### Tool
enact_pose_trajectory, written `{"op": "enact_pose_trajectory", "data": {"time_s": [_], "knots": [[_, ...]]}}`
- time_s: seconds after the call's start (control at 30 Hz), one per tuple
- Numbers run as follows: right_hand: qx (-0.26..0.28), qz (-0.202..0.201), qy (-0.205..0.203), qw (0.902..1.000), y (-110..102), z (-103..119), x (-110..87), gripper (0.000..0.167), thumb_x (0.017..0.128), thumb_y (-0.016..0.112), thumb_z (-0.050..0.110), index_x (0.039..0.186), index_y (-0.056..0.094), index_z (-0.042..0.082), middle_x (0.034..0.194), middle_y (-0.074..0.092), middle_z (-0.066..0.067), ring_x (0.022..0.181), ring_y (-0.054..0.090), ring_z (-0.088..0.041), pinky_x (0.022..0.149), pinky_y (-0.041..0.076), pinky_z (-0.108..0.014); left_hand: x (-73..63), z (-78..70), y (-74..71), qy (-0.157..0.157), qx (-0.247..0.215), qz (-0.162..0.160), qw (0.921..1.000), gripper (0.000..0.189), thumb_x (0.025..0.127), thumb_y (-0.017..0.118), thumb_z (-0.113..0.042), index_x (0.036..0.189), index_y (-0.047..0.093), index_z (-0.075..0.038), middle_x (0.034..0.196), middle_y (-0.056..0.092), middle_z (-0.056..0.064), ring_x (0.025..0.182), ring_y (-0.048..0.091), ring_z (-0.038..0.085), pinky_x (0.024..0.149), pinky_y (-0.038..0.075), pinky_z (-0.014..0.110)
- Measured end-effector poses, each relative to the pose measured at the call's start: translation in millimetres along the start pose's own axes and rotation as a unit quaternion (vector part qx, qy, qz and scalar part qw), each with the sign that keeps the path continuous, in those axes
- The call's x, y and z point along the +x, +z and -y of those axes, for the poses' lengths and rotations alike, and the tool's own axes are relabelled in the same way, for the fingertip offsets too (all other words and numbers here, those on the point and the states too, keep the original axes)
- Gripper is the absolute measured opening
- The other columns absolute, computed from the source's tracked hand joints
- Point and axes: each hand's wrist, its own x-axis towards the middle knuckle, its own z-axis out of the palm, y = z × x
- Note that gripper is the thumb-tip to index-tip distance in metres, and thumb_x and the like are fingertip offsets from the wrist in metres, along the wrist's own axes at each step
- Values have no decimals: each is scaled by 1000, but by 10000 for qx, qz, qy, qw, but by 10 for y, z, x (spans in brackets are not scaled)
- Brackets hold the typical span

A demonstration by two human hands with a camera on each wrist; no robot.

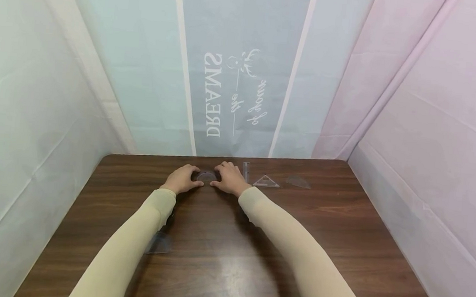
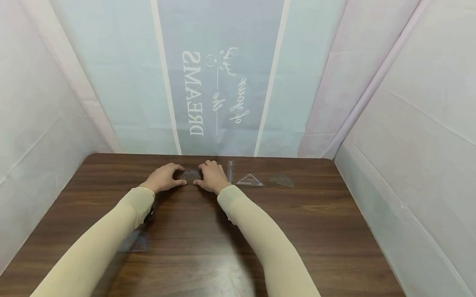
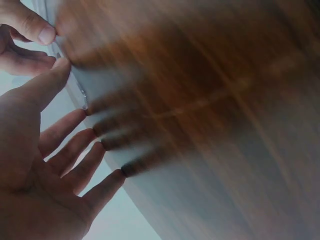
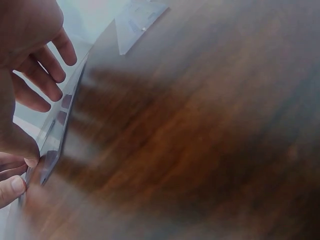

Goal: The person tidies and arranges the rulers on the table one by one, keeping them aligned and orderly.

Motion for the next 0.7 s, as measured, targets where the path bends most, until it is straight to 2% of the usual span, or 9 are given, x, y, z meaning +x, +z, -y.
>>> {"op": "enact_pose_trajectory", "data": {"time_s": [0.3, 0.7], "knots": [[-58, 66, 0, 10000, 40, 2, 21, 64, 102, 72, 50, 149, 62, 9, 148, 58, -8, 139, 50, -27, 121, 39, -45, 32, -2, 52, -34, -62, -53, 10000, 58, 101, 79, -33, 147, 63, -3, 152, 58, 24, 140, 55, 43, 114, 46, 59], [87, 11, 6, 10000, 86, 37, 53, 53, 104, 73, 43, 143, 68, 9, 139, 61, -9, 133, 53, -27, 118, 42, -41, 19, -45, 61, -160, -164, -350, 9991, 49, 100, 80, -28, 142, 68, -4, 147, 62, 23, 137, 58, 43, 112, 48, 58]]}}
